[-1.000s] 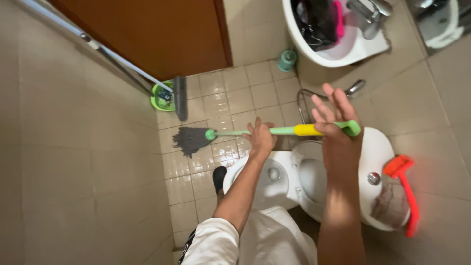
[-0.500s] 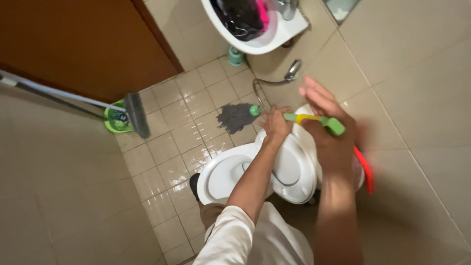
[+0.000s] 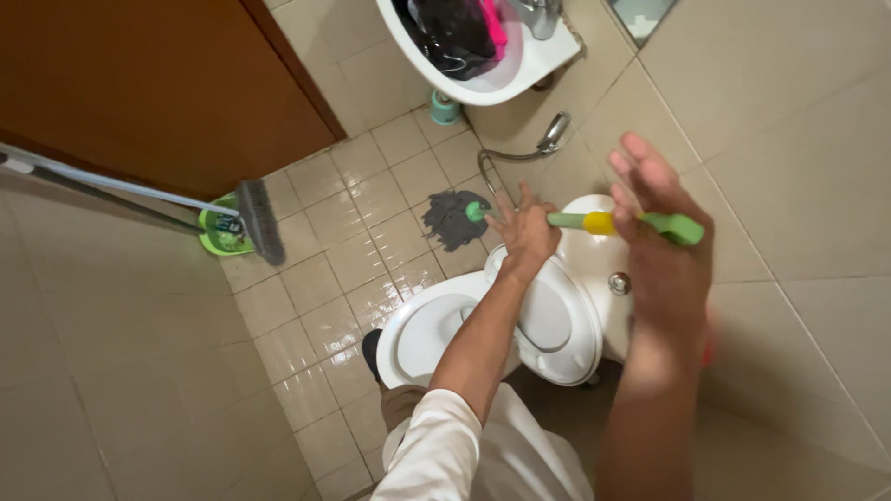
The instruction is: The person cleans the tiled floor of a bathroom by moving a mop back and forth across a wet patch near a toilet and a sink.
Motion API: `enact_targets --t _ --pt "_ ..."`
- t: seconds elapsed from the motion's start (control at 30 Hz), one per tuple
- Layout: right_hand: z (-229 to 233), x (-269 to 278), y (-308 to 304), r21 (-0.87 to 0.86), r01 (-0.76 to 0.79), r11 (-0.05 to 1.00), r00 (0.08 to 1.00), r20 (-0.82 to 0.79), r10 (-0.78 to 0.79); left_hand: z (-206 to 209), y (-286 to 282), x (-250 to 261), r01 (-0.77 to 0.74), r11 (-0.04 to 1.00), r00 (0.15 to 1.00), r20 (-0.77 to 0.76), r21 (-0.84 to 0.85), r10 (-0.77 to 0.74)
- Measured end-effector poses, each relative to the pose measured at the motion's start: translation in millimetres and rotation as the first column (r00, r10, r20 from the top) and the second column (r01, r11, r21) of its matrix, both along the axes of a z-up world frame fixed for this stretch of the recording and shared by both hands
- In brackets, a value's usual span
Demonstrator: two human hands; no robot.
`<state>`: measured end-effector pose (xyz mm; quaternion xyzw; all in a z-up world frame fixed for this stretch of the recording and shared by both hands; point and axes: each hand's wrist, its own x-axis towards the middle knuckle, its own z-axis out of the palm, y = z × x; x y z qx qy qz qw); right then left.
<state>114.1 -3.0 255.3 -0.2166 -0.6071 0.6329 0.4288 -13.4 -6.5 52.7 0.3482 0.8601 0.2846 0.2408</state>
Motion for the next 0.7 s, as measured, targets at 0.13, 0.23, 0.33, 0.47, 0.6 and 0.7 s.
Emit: enact_targets --t 0.13,0.23,0.33,0.47,0.6,0.7 --pt "2 -7 9 -0.055 -0.112 0.992 0.990 -0.098 0.106 6 -7 -11 -0.023 0.999 1.000 -0.003 -0.023 0.023" --pt "-3 -20 12 -0.065 -0.178 0.982 0.975 -0.142 0.168 3 -21 -28 -0.060 0.998 0.997 0.039 -0.027 0.061" --pt "-7 -38 6 -0.077 -0.225 0.971 0.967 -0.138 0.213 -7 -43 -45 -0.094 0.995 0.995 0.016 -0.015 0.094" --pt "-10 -74 -15 -0.119 -0.309 0.944 0.945 -0.153 0.290 -17 -82 -76 -0.164 0.984 0.986 -0.034 -0.066 0.162" --pt "-12 -108 -38 -0.132 -0.395 0.909 0.914 -0.155 0.374 -20 -133 -105 -0.235 0.971 0.971 -0.047 -0.047 0.232" --pt "-23 -136 -60 -0.211 -0.468 0.858 0.882 -0.164 0.441 -25 -171 -129 -0.319 0.938 0.948 -0.033 -0.133 0.317"
